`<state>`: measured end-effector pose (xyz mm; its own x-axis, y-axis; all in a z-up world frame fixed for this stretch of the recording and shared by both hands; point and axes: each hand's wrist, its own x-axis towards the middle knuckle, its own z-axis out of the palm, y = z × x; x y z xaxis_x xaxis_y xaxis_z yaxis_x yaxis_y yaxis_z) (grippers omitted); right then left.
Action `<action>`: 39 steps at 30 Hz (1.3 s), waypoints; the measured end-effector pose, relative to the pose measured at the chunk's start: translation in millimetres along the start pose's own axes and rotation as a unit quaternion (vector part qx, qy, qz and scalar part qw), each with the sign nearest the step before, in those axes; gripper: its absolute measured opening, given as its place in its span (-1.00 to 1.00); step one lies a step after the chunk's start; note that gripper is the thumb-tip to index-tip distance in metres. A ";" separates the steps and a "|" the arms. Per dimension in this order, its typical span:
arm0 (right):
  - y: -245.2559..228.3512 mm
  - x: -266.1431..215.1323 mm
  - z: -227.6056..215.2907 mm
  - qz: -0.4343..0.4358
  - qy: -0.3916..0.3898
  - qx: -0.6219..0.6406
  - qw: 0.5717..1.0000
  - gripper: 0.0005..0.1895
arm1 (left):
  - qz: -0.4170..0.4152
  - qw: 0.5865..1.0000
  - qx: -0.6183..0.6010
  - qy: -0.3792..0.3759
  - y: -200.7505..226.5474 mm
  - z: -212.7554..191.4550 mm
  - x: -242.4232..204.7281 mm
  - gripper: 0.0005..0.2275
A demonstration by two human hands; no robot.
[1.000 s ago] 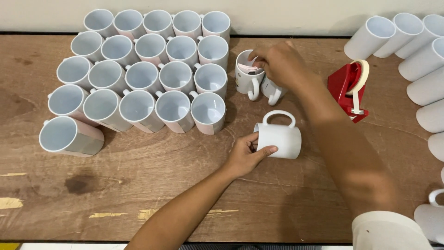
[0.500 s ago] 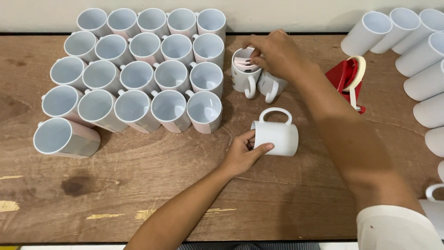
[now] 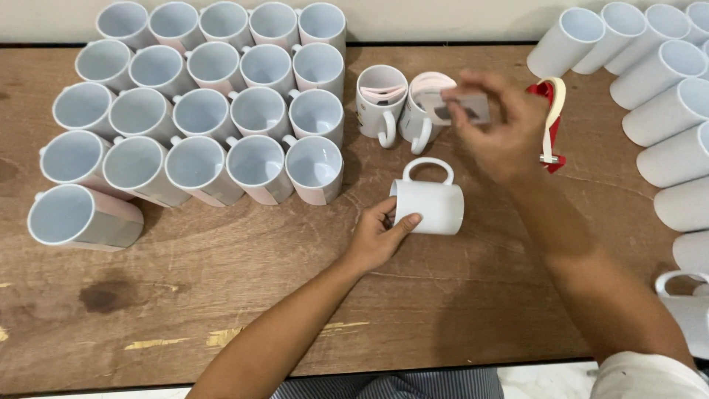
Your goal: The person applies a white sticker to a white mug using a tape dispenser to secure the edges. They smooth the sticker with their fingers and repeat the process on a second mug.
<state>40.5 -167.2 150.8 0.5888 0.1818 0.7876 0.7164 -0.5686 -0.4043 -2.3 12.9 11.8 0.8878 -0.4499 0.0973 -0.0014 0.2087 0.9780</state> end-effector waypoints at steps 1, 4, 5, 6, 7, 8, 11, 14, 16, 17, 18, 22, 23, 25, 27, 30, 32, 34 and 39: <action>-1.8 -21.0 -4.1 0.006 -0.004 -0.004 1.000 -0.63 | -0.005 1.000 -0.006 -0.003 -15.5 -2.5 2.4 -0.73; -19.9 -69.1 -10.1 -0.017 -0.051 -0.213 0.976 -0.78 | 0.009 0.994 -0.108 -0.016 -46.7 -5.9 6.7 -0.76; -33.2 -73.1 -5.3 -0.080 -0.043 -0.200 0.976 -0.83 | 0.019 0.994 -0.103 -0.027 -45.1 -7.6 7.7 -0.73; -46.9 -76.6 -0.9 -0.142 -0.035 -0.187 0.971 -0.84 | 0.029 0.994 -0.098 -0.038 -43.2 -9.0 8.8 -0.69; -42.7 -87.4 4.2 -0.139 -0.036 -0.188 0.972 -0.84 | 0.025 0.994 -0.099 -0.041 -37.1 -6.9 7.0 -0.69; -39.0 -97.9 9.1 -0.139 -0.054 -0.152 0.977 -0.82 | 0.032 0.994 -0.096 -0.042 -30.4 -4.9 5.1 -0.70; -40.3 -112.2 19.9 -0.119 -0.082 -0.120 0.982 -0.78 | 0.031 0.994 -0.101 -0.040 -43.8 -5.6 7.6 -0.70; -41.2 -114.2 23.4 -0.091 -0.097 -0.096 0.986 -0.70 | 0.010 0.991 -0.127 -0.041 -41.3 -5.5 10.6 -0.70; -39.2 -113.6 21.5 -0.088 -0.097 -0.071 0.989 -0.64 | 0.002 0.989 -0.140 -0.049 -33.1 -3.4 12.6 -0.70; -38.8 -114.4 20.5 -0.085 -0.081 -0.041 0.992 -0.65 | 0.010 0.992 -0.115 -0.042 -31.8 -2.6 11.1 -0.73; -38.5 -115.2 19.6 -0.081 -0.066 -0.010 0.994 -0.66 | 0.019 0.995 -0.090 -0.036 -30.6 -1.9 9.5 -0.76; -26.2 -111.6 2.6 -0.106 -0.064 -0.044 0.991 -0.65 | 0.019 0.995 -0.091 -0.027 -11.1 2.1 5.1 -0.76; -20.4 -112.7 -0.4 -0.096 -0.074 -0.086 0.989 -0.65 | 0.021 0.995 -0.089 -0.027 -14.8 1.2 5.7 -0.77; -14.8 -111.2 -6.8 -0.085 -0.086 -0.128 0.984 -0.64 | 0.021 0.996 -0.088 -0.028 -17.2 -0.6 5.0 -0.77; -14.8 -106.1 -16.9 -0.011 -0.148 -0.020 0.989 -0.63 | 0.016 0.995 -0.093 -0.030 -15.2 0.4 4.9 -0.74; -13.0 -110.6 -20.5 0.102 -0.184 0.088 0.974 -0.65 | 0.022 0.998 -0.051 -0.028 -11.9 -1.3 0.9 -0.73; -10.0 -115.2 -18.7 0.112 -0.179 0.104 0.972 -0.63 | 0.029 0.999 -0.014 -0.024 3.7 0.8 -1.2 -0.76; -5.3 -120.5 -16.4 0.116 -0.177 0.123 0.970 -0.60 | 0.040 0.999 0.024 -0.014 16.5 -1.6 -4.1 -0.78; 2.1 -131.8 -15.5 0.075 -0.182 0.121 0.973 -0.63 | 0.142 0.940 0.310 0.029 24.6 -16.4 -10.7 -0.53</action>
<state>-41.5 -204.8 53.4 0.7558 0.4090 0.5114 0.6531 -0.4130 -0.6347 -4.3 37.1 31.8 0.8343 -0.4015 0.3779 -0.4943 -0.2410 0.8352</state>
